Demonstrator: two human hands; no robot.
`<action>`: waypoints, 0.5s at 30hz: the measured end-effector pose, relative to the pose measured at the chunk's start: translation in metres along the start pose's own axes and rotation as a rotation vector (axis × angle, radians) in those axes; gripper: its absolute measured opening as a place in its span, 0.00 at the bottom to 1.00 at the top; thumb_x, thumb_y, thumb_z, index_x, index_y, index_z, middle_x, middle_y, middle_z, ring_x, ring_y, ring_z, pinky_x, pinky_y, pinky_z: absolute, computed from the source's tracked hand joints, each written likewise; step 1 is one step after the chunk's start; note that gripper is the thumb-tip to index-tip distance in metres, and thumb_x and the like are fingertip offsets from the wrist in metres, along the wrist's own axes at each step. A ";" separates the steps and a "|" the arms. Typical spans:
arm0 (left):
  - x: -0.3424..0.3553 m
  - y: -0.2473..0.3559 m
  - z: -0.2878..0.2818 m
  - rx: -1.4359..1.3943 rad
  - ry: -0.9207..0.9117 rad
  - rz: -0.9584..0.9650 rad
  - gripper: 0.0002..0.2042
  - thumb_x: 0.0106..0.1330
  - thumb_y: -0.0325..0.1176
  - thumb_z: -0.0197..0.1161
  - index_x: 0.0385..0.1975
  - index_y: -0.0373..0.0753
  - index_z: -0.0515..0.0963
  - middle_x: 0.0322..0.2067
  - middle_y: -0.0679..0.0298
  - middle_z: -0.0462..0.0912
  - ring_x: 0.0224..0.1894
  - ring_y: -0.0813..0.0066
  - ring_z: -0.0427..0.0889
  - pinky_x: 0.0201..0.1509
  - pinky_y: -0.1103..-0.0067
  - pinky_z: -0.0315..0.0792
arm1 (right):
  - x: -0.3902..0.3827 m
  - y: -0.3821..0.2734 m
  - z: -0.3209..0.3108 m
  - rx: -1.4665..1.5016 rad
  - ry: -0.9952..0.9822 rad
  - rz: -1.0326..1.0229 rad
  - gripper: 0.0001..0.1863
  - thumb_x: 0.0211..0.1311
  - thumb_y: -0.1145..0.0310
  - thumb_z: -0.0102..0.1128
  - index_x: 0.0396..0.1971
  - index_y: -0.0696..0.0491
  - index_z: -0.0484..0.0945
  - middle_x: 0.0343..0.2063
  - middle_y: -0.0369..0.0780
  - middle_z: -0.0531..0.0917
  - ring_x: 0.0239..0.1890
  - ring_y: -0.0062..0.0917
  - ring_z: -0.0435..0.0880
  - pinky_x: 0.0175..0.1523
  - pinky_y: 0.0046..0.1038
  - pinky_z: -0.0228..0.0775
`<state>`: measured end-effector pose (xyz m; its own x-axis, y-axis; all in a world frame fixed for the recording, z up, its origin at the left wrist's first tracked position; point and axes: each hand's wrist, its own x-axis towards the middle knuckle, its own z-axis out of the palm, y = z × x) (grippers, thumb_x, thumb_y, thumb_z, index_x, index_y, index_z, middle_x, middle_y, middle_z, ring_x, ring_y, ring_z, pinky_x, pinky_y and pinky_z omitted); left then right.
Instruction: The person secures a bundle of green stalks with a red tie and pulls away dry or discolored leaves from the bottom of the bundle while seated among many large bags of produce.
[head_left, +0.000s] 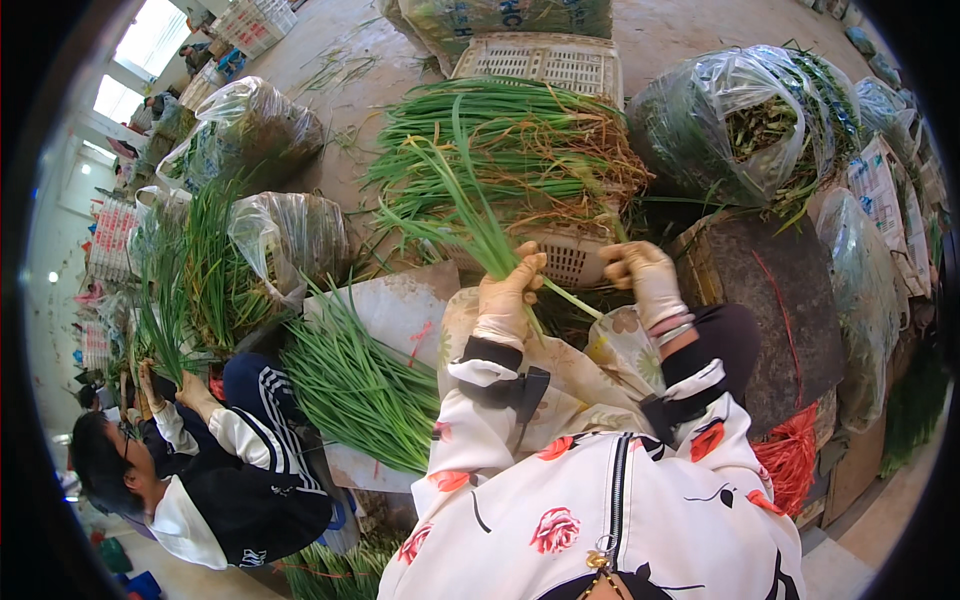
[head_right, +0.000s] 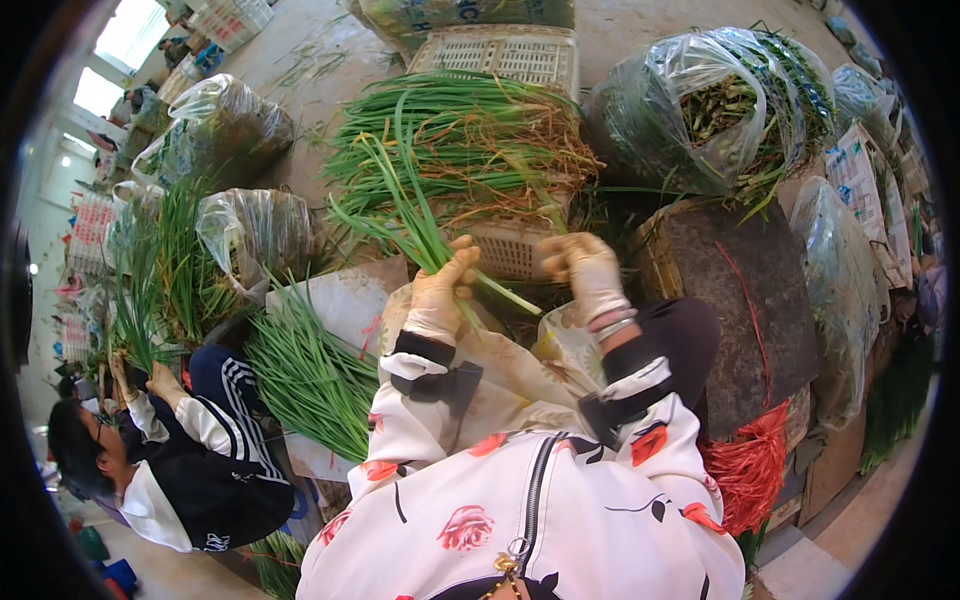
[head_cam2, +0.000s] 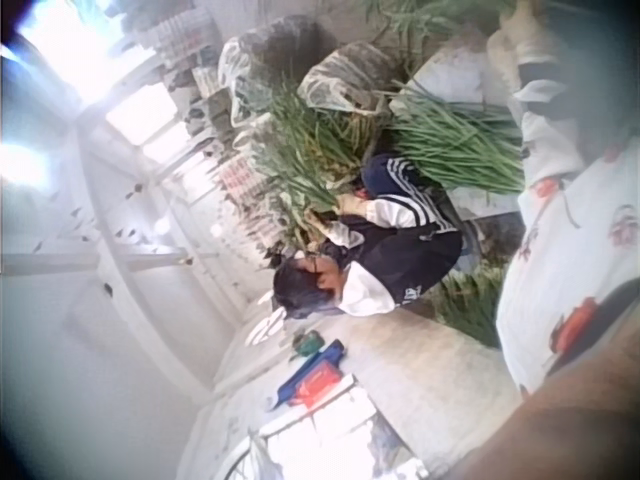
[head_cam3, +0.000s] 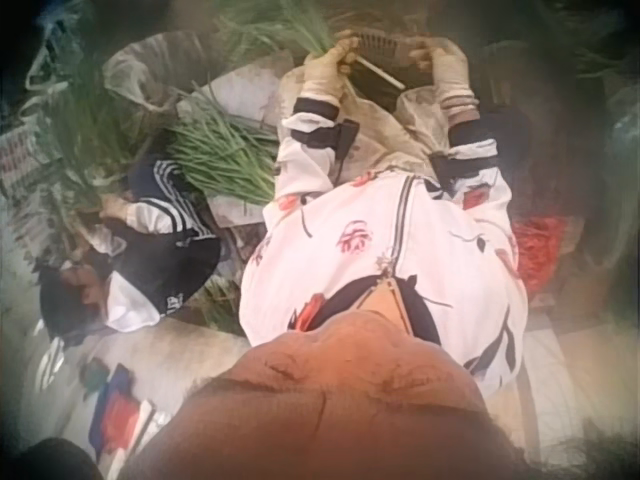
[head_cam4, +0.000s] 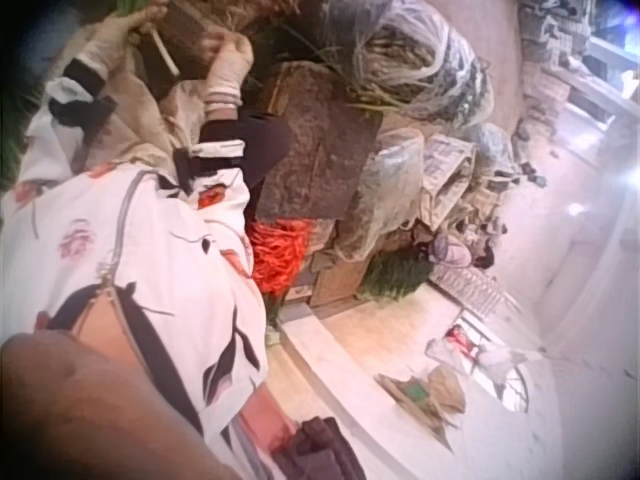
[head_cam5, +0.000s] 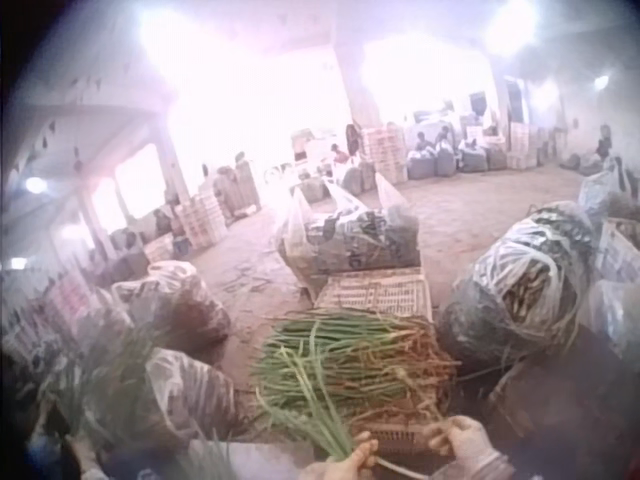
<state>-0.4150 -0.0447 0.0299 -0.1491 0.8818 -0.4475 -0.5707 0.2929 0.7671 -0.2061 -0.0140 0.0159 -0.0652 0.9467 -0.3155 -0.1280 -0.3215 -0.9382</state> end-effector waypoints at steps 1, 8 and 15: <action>-0.001 0.002 0.000 0.000 0.001 0.000 0.14 0.60 0.30 0.65 0.45 0.38 0.77 0.32 0.64 0.83 0.22 0.85 0.73 0.19 0.91 0.60 | 0.006 -0.002 -0.022 -0.126 0.023 0.051 0.11 0.66 0.66 0.51 0.37 0.57 0.79 0.30 0.38 0.83 0.29 0.21 0.81 0.35 0.23 0.72; -0.008 0.004 0.004 -0.027 -0.070 -0.003 0.12 0.64 0.33 0.60 0.46 0.38 0.77 0.33 0.65 0.82 0.25 0.84 0.73 0.22 0.90 0.63 | -0.044 -0.024 0.013 -0.718 -0.187 -0.396 0.14 0.59 0.65 0.57 0.44 0.54 0.76 0.32 0.44 0.82 0.35 0.35 0.82 0.41 0.33 0.72; -0.020 -0.001 -0.002 -0.342 -0.156 -0.005 0.14 0.67 0.42 0.56 0.43 0.38 0.76 0.31 0.73 0.76 0.26 0.86 0.71 0.29 0.88 0.66 | -0.058 0.000 0.060 -0.942 -0.335 -0.374 0.09 0.59 0.65 0.53 0.25 0.54 0.76 0.22 0.47 0.79 0.27 0.43 0.80 0.33 0.38 0.72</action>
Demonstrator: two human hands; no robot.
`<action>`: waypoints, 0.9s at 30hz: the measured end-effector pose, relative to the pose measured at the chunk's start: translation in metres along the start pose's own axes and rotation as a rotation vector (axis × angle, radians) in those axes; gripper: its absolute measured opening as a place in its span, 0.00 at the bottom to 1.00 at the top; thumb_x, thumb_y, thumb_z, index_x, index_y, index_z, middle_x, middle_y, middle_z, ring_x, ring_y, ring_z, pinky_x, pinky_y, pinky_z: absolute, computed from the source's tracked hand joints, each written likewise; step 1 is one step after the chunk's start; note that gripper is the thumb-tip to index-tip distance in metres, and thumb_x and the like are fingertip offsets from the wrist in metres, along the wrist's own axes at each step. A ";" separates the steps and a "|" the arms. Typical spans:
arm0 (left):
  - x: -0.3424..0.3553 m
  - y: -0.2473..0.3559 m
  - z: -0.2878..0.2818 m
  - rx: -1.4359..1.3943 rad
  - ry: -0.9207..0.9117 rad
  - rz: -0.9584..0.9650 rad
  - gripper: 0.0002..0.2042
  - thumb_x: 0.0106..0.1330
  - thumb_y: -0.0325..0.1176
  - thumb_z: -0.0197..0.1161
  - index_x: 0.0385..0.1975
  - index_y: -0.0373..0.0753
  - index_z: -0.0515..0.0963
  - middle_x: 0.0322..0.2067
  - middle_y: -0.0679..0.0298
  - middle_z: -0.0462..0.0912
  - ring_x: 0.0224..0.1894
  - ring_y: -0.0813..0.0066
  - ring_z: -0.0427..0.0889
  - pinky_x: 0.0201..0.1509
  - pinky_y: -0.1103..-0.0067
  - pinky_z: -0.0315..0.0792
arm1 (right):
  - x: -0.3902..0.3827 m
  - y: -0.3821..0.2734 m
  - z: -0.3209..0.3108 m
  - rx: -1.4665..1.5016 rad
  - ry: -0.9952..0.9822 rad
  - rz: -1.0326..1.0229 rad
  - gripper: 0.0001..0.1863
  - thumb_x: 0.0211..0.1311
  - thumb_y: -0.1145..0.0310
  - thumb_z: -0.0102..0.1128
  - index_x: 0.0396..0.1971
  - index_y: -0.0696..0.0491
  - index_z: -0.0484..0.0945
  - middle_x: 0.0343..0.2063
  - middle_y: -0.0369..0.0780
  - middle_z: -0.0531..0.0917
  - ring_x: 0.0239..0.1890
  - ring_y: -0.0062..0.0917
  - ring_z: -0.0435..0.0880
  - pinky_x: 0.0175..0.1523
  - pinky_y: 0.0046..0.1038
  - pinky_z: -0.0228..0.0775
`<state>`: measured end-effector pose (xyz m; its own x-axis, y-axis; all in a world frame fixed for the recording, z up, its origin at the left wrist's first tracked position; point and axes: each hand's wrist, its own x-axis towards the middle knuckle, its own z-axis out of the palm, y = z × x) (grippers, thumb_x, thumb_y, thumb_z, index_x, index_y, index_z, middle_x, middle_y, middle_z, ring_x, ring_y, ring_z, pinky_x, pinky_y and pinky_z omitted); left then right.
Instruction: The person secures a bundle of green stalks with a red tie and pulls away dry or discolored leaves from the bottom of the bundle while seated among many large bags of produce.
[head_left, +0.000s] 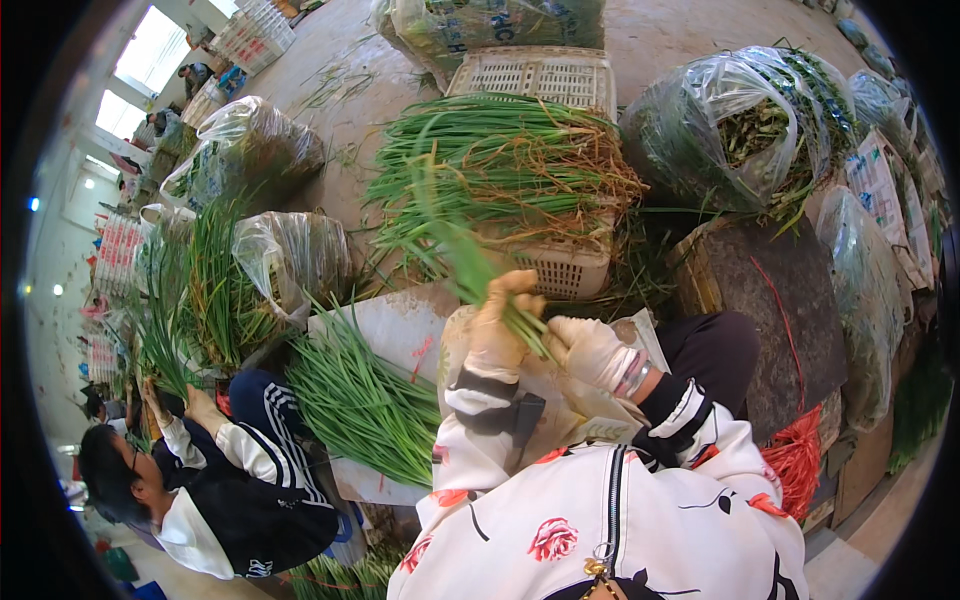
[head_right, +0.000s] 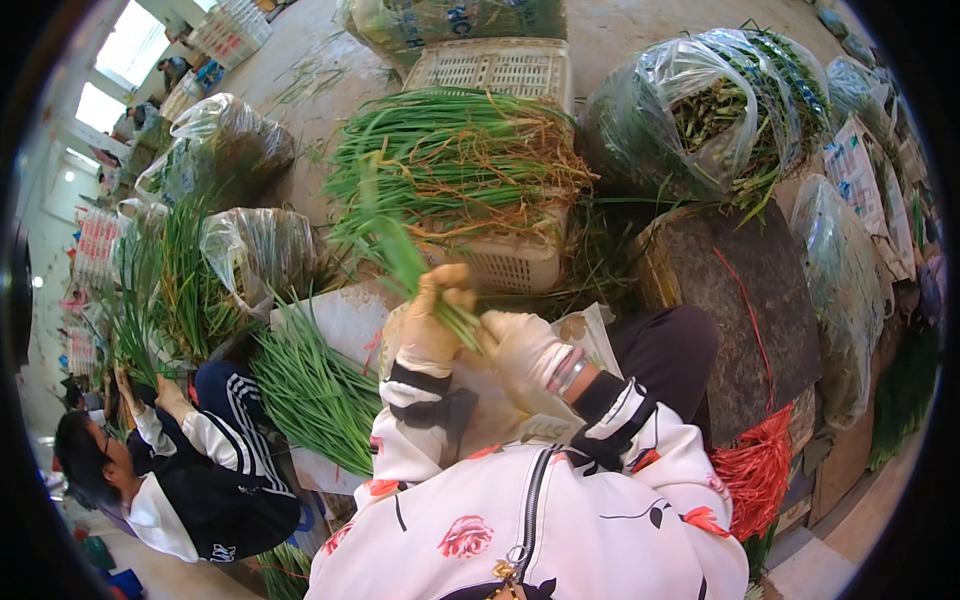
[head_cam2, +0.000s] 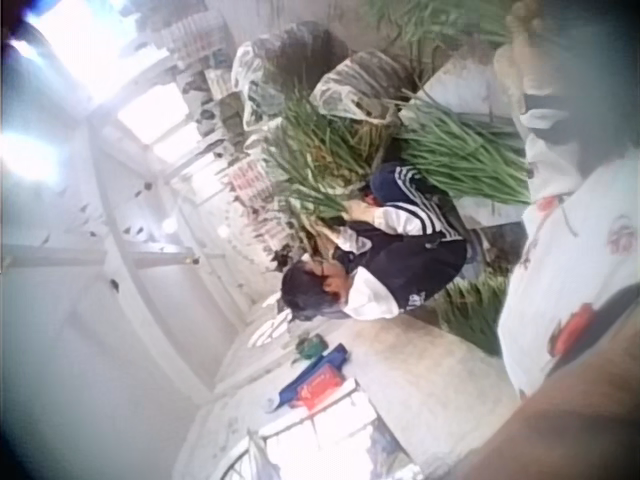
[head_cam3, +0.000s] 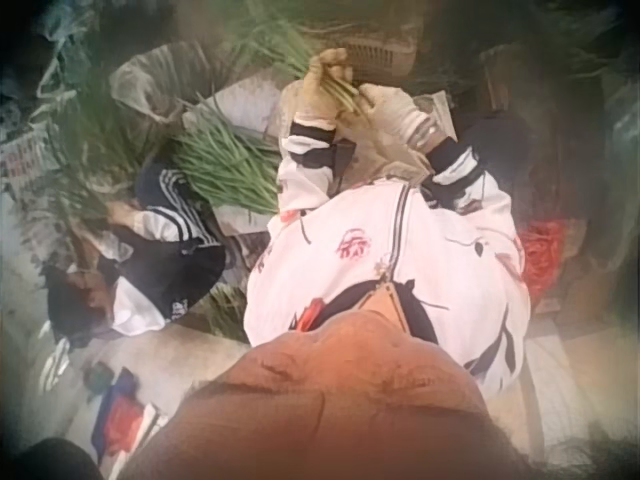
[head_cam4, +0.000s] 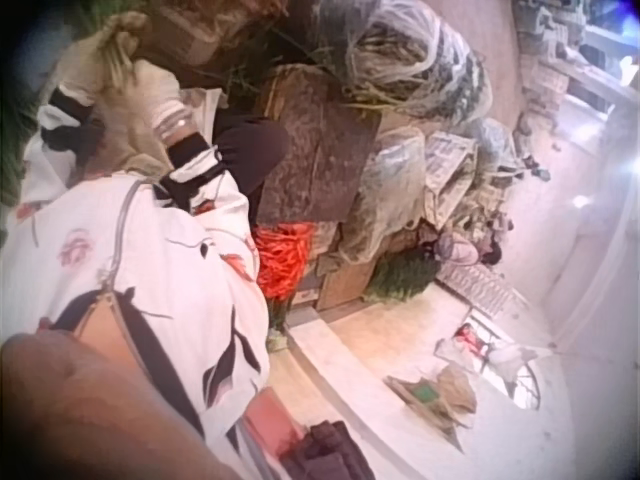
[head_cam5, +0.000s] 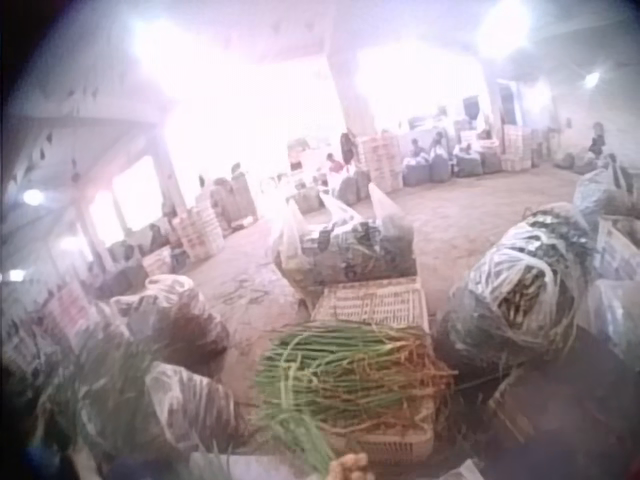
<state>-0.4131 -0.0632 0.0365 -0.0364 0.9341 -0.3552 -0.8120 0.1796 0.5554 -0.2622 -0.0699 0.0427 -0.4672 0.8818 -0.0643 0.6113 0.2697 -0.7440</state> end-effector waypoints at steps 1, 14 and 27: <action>-0.003 0.010 -0.007 -0.160 -0.085 0.091 0.14 0.68 0.44 0.54 0.40 0.38 0.76 0.32 0.72 0.76 0.23 0.89 0.67 0.28 0.88 0.66 | 0.003 0.007 -0.004 -0.135 -0.063 -0.065 0.08 0.58 0.65 0.54 0.24 0.54 0.76 0.22 0.46 0.79 0.28 0.43 0.80 0.33 0.38 0.72; -0.033 0.029 0.002 -0.546 -0.623 -0.272 0.30 0.69 0.37 0.51 0.66 0.33 0.49 0.35 0.62 0.80 0.13 0.95 0.62 0.12 0.95 0.56 | 0.115 0.020 -0.012 -0.532 0.271 -0.285 0.43 0.45 0.58 0.66 0.62 0.51 0.58 0.57 0.48 0.69 0.44 0.39 0.78 0.46 0.36 0.71; -0.070 0.076 0.009 -0.106 -0.541 -0.104 0.30 0.55 0.22 0.53 0.62 0.31 0.60 0.42 0.52 0.81 0.11 0.85 0.62 0.13 0.89 0.54 | 0.020 0.181 0.041 -0.963 -0.703 -0.172 0.11 0.55 0.69 0.53 0.31 0.48 0.85 0.33 0.39 0.85 0.39 0.32 0.83 0.39 0.34 0.75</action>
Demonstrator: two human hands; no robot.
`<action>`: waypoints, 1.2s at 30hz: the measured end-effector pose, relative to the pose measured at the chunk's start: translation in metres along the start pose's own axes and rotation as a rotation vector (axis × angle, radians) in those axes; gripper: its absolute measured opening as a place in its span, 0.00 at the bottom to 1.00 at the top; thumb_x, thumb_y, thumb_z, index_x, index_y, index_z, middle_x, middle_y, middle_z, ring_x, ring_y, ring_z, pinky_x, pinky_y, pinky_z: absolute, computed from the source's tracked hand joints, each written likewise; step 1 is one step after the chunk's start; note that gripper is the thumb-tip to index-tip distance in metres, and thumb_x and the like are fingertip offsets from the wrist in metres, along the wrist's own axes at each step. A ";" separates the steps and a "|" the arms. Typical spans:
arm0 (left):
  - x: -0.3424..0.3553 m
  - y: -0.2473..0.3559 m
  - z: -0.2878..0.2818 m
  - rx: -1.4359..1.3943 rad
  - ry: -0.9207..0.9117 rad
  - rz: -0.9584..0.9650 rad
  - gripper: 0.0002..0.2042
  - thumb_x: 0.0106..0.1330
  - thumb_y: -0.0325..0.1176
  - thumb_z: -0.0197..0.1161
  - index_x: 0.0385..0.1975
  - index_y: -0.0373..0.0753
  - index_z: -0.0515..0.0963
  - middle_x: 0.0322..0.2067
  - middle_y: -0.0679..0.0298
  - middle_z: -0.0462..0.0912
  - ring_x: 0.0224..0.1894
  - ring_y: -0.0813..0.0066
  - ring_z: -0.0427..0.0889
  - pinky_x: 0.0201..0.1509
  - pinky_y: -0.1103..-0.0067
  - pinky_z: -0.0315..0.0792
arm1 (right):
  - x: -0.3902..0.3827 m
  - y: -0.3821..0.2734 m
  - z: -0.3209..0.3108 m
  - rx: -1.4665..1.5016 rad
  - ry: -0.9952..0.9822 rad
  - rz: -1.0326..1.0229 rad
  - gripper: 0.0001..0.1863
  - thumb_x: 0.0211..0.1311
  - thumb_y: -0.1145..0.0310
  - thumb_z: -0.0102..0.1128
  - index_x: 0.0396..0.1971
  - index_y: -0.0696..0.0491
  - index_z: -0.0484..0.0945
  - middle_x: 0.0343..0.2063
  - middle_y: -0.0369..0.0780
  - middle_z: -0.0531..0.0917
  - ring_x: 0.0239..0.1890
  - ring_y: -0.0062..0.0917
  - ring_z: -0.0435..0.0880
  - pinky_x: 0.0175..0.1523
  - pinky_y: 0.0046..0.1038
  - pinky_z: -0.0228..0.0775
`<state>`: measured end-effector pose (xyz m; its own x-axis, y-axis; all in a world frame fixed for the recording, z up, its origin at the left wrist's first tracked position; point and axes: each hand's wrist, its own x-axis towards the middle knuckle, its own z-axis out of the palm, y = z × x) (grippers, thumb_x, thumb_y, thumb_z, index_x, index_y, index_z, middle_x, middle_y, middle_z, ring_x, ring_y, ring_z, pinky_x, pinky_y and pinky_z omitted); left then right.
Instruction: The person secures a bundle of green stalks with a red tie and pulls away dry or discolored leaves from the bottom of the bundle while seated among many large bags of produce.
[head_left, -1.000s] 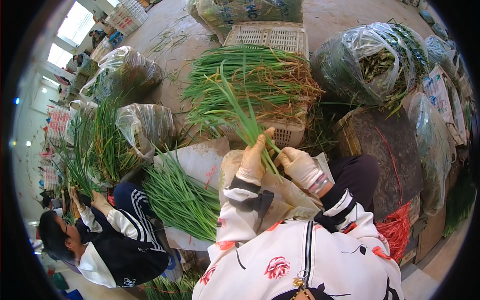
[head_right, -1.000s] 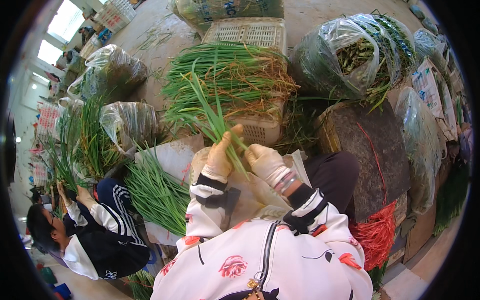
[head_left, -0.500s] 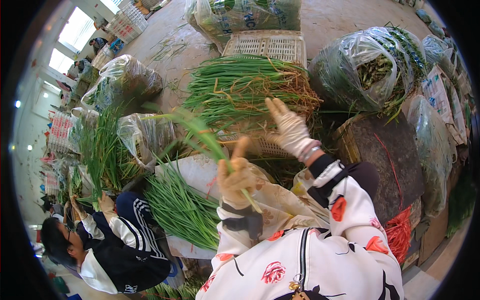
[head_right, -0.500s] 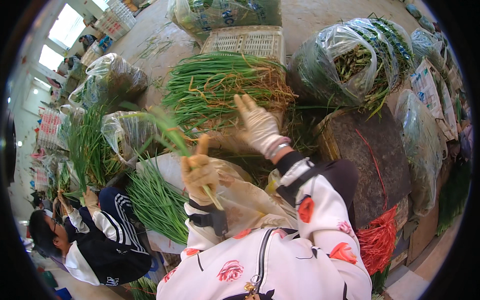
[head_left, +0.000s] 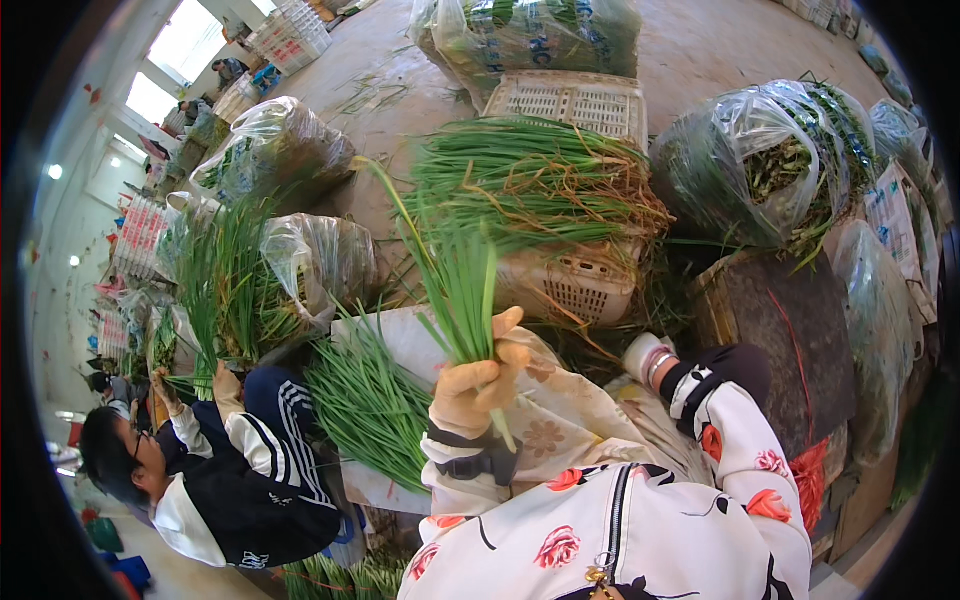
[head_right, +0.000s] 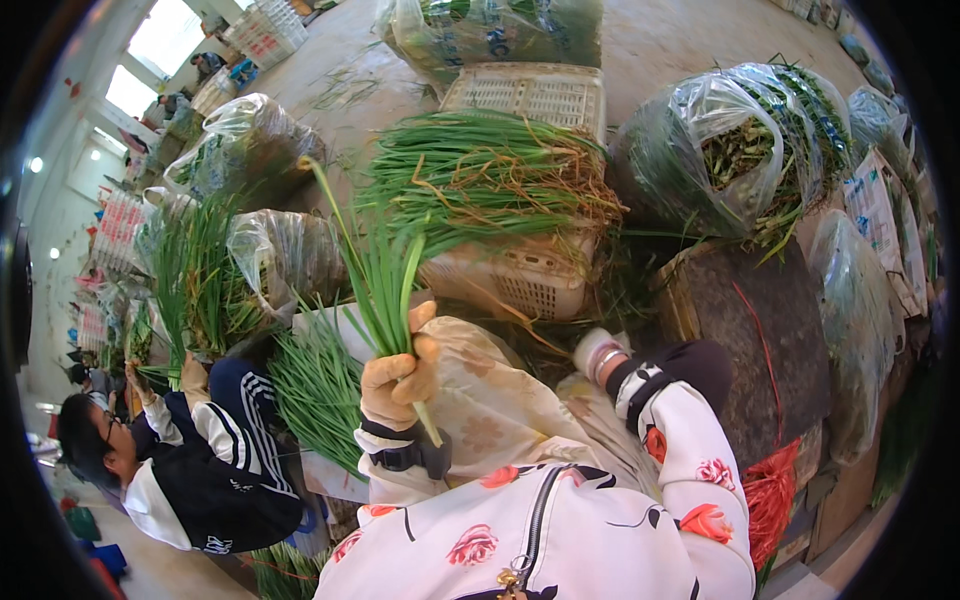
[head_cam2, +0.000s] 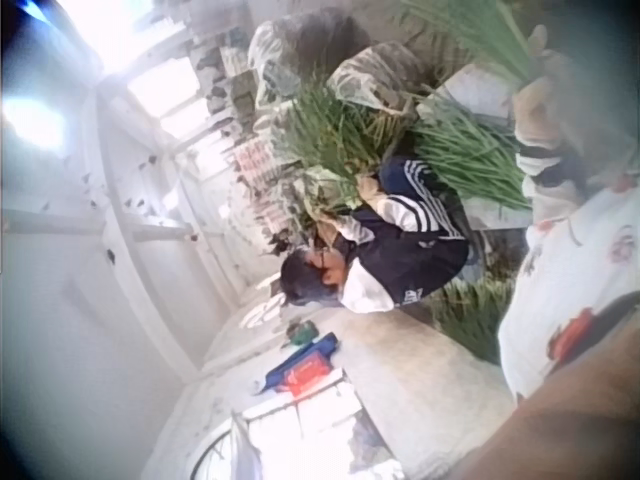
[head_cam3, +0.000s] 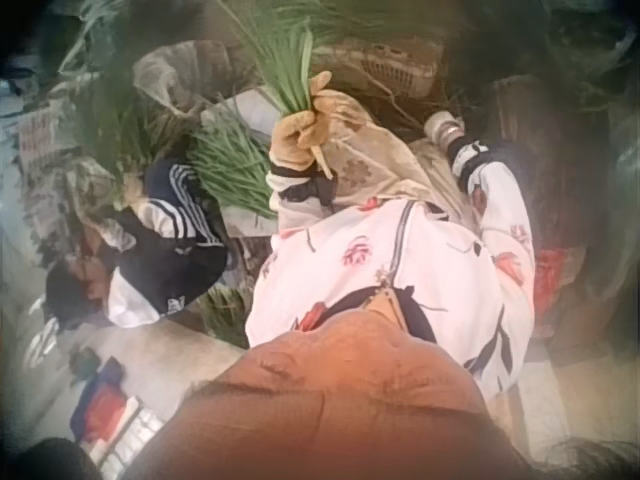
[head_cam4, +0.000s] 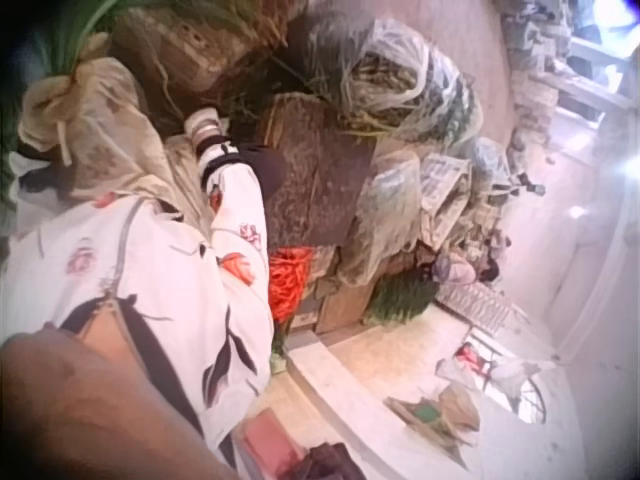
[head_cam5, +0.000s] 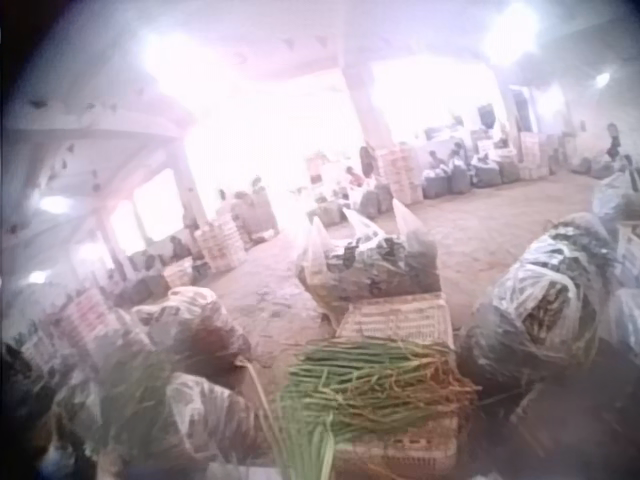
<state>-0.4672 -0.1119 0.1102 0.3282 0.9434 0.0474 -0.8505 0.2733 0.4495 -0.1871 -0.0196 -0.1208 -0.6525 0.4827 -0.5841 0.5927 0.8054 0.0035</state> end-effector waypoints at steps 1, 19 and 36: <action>0.005 0.001 -0.004 0.096 0.054 -0.013 0.30 0.55 0.22 0.53 0.62 0.31 0.60 0.43 0.52 0.80 0.12 0.85 0.62 0.14 0.89 0.53 | -0.002 0.003 -0.006 -0.003 0.005 0.004 0.11 0.55 0.69 0.53 0.31 0.48 0.85 0.33 0.39 0.85 0.39 0.32 0.83 0.39 0.34 0.75; 0.026 -0.073 -0.037 0.262 0.256 -0.219 0.22 0.64 0.43 0.57 0.51 0.31 0.71 0.43 0.55 0.78 0.40 0.69 0.77 0.42 0.75 0.71 | -0.084 -0.062 -0.187 2.342 0.800 0.139 0.06 0.61 0.73 0.57 0.33 0.58 0.81 0.29 0.39 0.84 0.32 0.21 0.82 0.41 0.23 0.75; 0.048 -0.098 -0.066 0.280 0.319 0.049 0.22 0.69 0.36 0.53 0.60 0.34 0.63 0.51 0.53 0.76 0.55 0.61 0.73 0.62 0.69 0.64 | -0.080 -0.076 -0.131 1.204 0.746 0.152 0.16 0.57 0.67 0.61 0.44 0.57 0.77 0.31 0.47 0.82 0.33 0.39 0.82 0.40 0.31 0.73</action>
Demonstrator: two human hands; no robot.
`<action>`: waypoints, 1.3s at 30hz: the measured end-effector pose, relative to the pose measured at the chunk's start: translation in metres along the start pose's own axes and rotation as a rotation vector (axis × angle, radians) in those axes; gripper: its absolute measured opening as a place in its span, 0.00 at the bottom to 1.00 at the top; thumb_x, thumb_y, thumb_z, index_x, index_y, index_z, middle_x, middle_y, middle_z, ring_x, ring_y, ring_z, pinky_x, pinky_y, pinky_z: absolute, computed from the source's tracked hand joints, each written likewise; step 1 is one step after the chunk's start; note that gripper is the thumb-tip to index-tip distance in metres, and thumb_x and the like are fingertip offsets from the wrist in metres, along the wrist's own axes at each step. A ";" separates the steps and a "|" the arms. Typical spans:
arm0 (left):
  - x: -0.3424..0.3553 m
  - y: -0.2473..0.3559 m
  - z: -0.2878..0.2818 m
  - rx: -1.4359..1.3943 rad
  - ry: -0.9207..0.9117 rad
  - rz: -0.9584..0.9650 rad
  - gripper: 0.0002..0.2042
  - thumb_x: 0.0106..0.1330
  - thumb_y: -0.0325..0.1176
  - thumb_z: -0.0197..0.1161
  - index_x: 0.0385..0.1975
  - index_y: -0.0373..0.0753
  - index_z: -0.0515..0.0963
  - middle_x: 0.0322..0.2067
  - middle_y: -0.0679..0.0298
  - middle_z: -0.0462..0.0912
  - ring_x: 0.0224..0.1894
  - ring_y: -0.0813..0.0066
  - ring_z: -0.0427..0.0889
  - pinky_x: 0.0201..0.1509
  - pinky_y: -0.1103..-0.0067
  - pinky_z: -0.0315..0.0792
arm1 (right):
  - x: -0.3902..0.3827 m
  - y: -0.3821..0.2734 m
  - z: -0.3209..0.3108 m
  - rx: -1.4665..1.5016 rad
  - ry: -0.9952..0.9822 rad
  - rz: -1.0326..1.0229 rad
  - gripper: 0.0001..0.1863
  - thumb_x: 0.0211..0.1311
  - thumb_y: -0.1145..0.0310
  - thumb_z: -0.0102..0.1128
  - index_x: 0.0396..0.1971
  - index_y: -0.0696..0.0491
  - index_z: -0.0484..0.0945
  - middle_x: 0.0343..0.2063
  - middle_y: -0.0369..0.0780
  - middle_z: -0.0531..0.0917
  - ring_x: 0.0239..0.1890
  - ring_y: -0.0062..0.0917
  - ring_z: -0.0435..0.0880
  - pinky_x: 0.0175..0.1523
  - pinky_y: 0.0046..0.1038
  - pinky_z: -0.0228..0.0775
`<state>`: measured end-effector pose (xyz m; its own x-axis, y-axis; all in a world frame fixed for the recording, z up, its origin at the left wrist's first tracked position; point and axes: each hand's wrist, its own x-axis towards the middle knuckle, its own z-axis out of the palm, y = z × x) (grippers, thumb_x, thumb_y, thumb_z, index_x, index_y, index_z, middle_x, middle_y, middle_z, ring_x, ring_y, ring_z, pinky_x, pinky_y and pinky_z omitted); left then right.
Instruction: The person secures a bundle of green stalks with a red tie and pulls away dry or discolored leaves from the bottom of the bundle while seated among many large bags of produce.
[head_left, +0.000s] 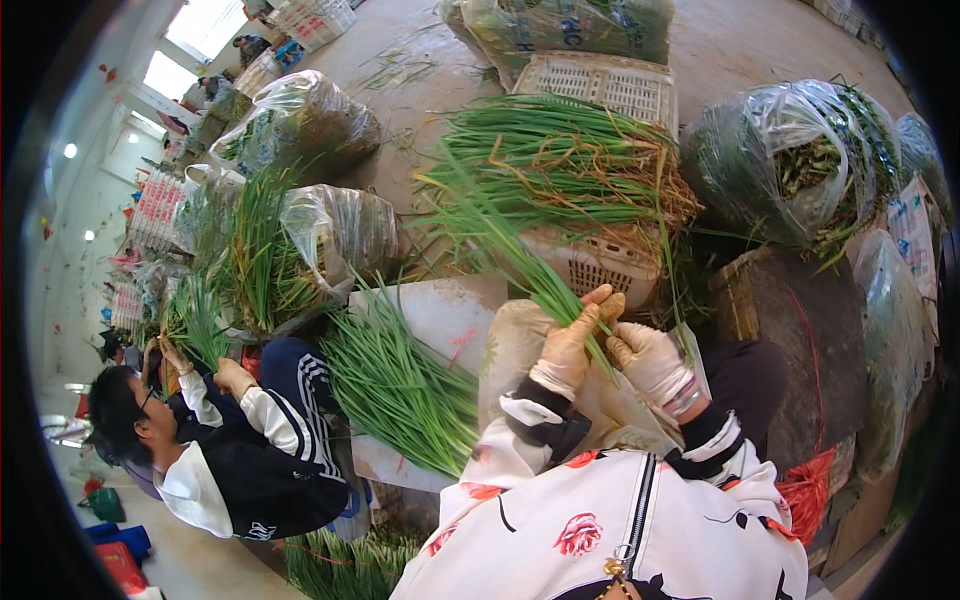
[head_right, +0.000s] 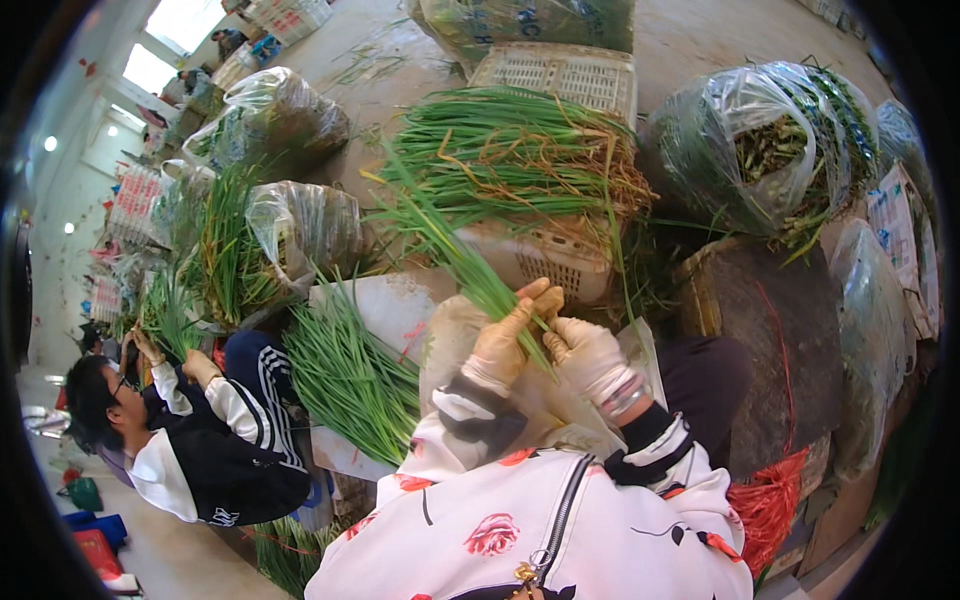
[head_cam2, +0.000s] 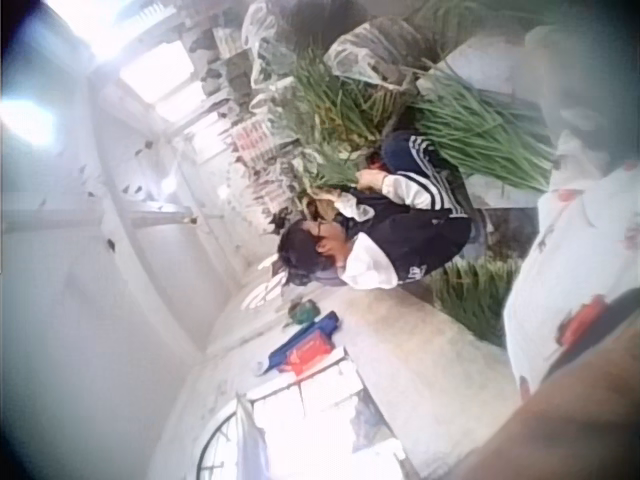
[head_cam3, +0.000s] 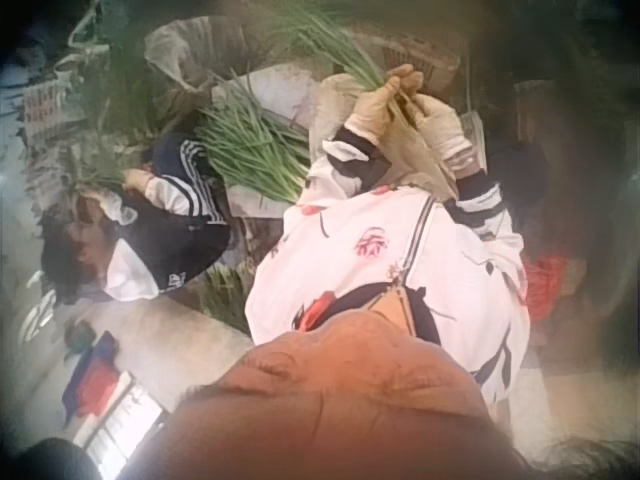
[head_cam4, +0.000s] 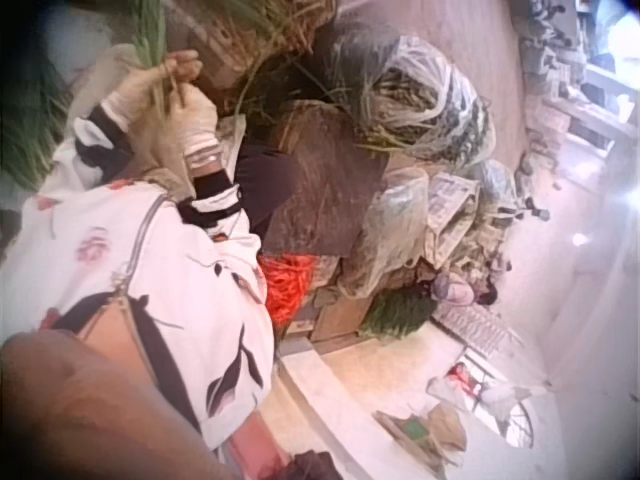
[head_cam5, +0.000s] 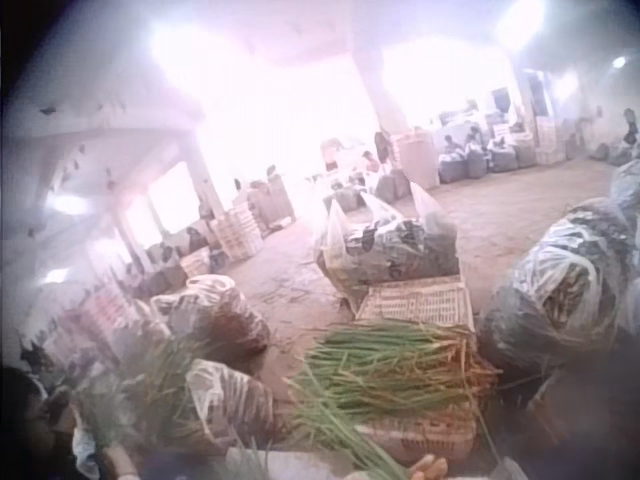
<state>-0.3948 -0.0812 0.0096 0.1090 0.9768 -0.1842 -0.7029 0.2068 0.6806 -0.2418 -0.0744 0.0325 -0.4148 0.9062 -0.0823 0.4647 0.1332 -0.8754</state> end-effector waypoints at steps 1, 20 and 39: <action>0.001 0.002 0.006 0.003 -0.018 0.000 0.22 0.69 0.36 0.53 0.60 0.34 0.63 0.51 0.53 0.76 0.55 0.61 0.73 0.62 0.69 0.64 | 0.003 0.023 0.015 0.195 0.021 0.149 0.14 0.59 0.67 0.59 0.44 0.57 0.76 0.30 0.45 0.82 0.32 0.36 0.82 0.38 0.30 0.72; -0.001 -0.003 0.003 0.019 0.139 -0.034 0.17 0.65 0.30 0.58 0.54 0.40 0.69 0.37 0.66 0.77 0.39 0.71 0.77 0.44 0.75 0.73 | -0.007 -0.013 0.000 0.939 0.012 0.353 0.10 0.62 0.71 0.58 0.41 0.58 0.79 0.29 0.35 0.83 0.27 0.15 0.79 0.32 0.17 0.70; 0.004 -0.001 0.008 0.176 0.337 -0.012 0.09 0.60 0.30 0.65 0.39 0.37 0.80 0.27 0.71 0.81 0.18 0.89 0.65 0.19 0.89 0.57 | 0.003 0.009 0.017 0.317 0.346 -0.005 0.11 0.58 0.73 0.62 0.41 0.57 0.80 0.34 0.41 0.81 0.35 0.24 0.80 0.42 0.22 0.71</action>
<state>-0.3880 -0.0770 0.0141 -0.1416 0.9072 -0.3962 -0.5684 0.2532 0.7828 -0.2520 -0.0777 0.0168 -0.1065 0.9936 0.0390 0.1792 0.0578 -0.9821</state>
